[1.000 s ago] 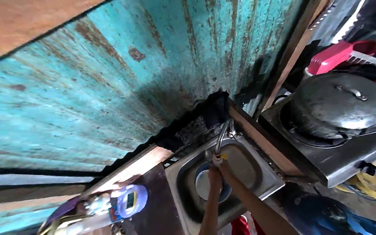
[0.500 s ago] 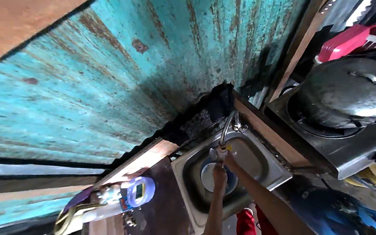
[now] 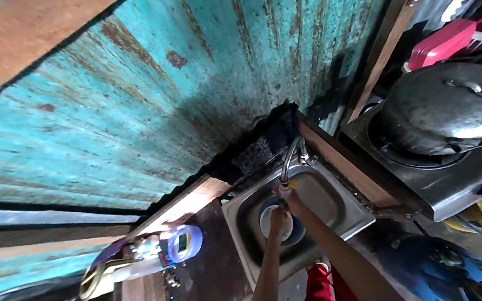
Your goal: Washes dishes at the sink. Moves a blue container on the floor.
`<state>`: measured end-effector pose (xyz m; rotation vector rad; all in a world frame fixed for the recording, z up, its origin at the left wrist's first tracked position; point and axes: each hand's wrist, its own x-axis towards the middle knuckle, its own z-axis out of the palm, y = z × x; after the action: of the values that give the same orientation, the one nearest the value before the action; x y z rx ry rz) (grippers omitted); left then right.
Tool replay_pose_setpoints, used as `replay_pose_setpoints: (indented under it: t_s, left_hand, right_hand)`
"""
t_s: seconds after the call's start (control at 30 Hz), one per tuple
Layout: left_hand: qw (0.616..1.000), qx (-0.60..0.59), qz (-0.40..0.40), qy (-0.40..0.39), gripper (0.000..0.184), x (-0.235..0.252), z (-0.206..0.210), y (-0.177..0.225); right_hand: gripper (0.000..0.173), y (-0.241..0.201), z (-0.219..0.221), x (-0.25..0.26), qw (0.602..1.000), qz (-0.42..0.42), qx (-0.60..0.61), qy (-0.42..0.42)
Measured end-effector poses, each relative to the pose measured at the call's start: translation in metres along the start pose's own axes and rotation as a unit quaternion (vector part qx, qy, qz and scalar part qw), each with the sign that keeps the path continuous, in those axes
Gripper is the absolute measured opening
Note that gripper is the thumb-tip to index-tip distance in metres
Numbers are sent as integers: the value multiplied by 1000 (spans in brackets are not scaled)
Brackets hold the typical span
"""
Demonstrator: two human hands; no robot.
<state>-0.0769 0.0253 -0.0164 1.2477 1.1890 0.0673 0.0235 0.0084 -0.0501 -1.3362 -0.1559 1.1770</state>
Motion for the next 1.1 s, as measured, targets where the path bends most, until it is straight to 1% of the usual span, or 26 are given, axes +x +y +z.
replay_pose_setpoints:
  t_s: [0.03, 0.07, 0.1, 0.13, 0.17, 0.2, 0.23, 0.3, 0.33, 0.37, 0.4, 0.43, 0.47, 0.5, 0.53, 0.63, 0.7, 0.77, 0.8, 0.83, 0.87, 0.9, 0.93, 1.03, 1.07, 1.1]
  left_hand:
    - [1000, 3, -1, 8, 33, 1, -1, 1]
    - [1000, 10, 1, 12, 35, 1, -1, 2]
    - [1000, 19, 10, 11, 37, 2, 1, 0]
    - [1000, 21, 18, 7, 41, 4, 2, -3]
    - [1000, 16, 24, 7, 45, 7, 3, -6]
    - [1000, -3, 23, 11, 49, 11, 5, -5]
    - [999, -41, 19, 27, 53, 17, 10, -1]
    - [989, -127, 16, 69, 53, 25, 21, 13]
    - [983, -174, 34, 45, 60, 27, 21, 19]
    - [980, -190, 50, 42, 64, 35, 25, 22]
    - [981, -175, 63, 56, 63, 43, 31, 23]
    - [985, -135, 79, 66, 56, 46, 34, 21]
    - [988, -88, 90, 86, 45, 46, 37, 18]
    - [988, -54, 92, 111, 36, 46, 40, 16]
    - [988, -31, 90, 122, 31, 45, 40, 11]
    - [993, 29, 82, 84, 29, 28, 32, 3]
    - [993, 61, 80, 64, 29, 16, 30, -5]
    - [994, 65, 56, 64, 30, 11, 22, -7]
    - [995, 65, 45, 59, 32, 11, 18, -6]
    - [997, 53, 30, 49, 33, 14, 14, -4]
    - [998, 28, 16, 45, 35, 16, 10, 0]
    - [999, -2, 2, 51, 36, 18, 7, 3]
    - [998, -27, -14, 56, 38, 20, 6, 5]
    - [995, -69, -34, 56, 39, 15, 14, 2]
    - [994, -89, -39, 57, 36, 12, 18, 1]
    - [991, -114, -44, 52, 35, 10, 22, 2]
  right_hand:
    - [35, -1, -3, -3, 998, 34, 34, -48]
    - [37, -5, -8, -2, 996, 42, 16, -83]
    - [36, -10, -12, 2, 994, 19, -57, -90]
    - [41, -17, -15, 5, 982, -13, -171, -77]
    - [49, -24, -16, 8, 958, -40, -276, -61]
    - [52, -26, -15, 9, 941, -62, -330, -40]
    - [51, -27, -12, 7, 937, -79, -341, -16]
    - [46, -21, -5, -5, 948, -108, -299, 19]
    - [43, -17, -2, -14, 951, -118, -284, 20]
    - [40, -15, -2, -21, 953, -120, -278, 18]
    - [38, -15, -7, -23, 954, -110, -277, 19]
    - [38, -17, -13, -21, 955, -99, -278, 18]
    - [39, -20, -20, -15, 955, -91, -284, 13]
    - [38, -24, -25, -9, 952, -90, -291, 5]
    - [35, -26, -29, -2, 946, -104, -307, -1]
    - [30, -30, -34, 14, 934, -112, -338, 7]
    - [34, -25, -34, 24, 942, -103, -318, 44]
    - [34, -12, -25, 28, 969, -92, -223, 46]
    - [36, -5, -21, 27, 986, -81, -143, 16]
    - [41, -2, -17, 22, 996, -53, -72, -22]
    - [41, 1, -12, 15, 999, -23, -23, -40]
    - [36, 3, -8, 8, 999, -6, -2, -39]
    - [33, 5, -6, 4, 999, -8, -17, -30]
    - [37, -12, -4, 2, 982, -49, -185, 11]
    - [38, -14, -1, 4, 976, -57, -208, 23]
    - [37, -13, -1, 6, 980, -53, -191, 20]
